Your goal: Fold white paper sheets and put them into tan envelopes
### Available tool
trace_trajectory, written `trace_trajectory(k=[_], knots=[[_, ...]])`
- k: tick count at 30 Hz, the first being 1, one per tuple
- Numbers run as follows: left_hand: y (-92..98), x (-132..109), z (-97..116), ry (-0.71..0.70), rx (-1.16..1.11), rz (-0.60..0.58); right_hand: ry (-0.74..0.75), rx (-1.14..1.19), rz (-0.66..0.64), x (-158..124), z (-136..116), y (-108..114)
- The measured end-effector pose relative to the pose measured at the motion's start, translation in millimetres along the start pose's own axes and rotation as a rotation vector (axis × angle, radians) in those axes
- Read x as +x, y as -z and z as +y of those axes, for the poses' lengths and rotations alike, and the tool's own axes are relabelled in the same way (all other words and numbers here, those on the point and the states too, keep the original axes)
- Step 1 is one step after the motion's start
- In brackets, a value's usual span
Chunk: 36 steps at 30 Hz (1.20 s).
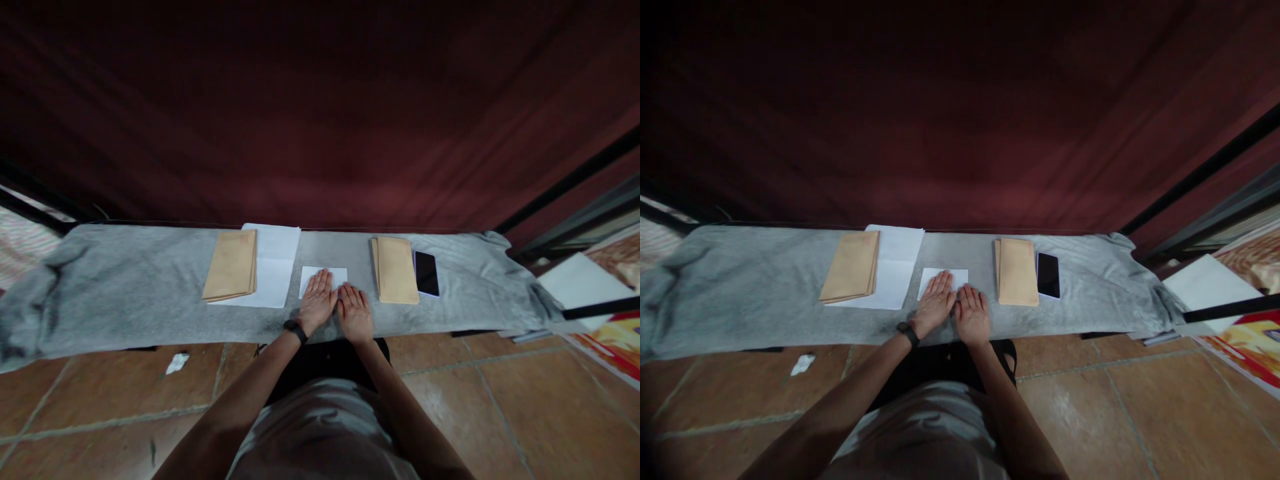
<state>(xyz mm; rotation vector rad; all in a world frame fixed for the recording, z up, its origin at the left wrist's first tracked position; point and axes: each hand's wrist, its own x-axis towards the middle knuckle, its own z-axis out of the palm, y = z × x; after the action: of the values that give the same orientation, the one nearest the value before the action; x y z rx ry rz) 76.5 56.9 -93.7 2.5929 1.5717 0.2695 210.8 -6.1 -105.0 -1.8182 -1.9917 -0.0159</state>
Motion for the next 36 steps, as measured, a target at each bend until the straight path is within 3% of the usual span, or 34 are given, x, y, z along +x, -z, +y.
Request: trace_trajectory(k=[12, 20, 29, 36], knots=[[4.6, -11.1, -21.2, 0.165, 0.059, 0.023, 0.007, 0.03, 0.03, -0.6, -1.2, 1.7], [3.0, -12.1, -21.6, 0.167, 0.052, 0.018, -0.04, 0.109, 0.029, 13.3, -1.5, 0.3], [2.9, -12.7, -24.2, 0.138, 0.046, 0.025, 0.043, 0.098, -0.11, 49.1, -23.8, -13.5], [4.9, -13.4, -22.9, 0.135, 0.048, 0.03, 0.03, 0.039, -0.078, 50.5, -7.5, -21.2]])
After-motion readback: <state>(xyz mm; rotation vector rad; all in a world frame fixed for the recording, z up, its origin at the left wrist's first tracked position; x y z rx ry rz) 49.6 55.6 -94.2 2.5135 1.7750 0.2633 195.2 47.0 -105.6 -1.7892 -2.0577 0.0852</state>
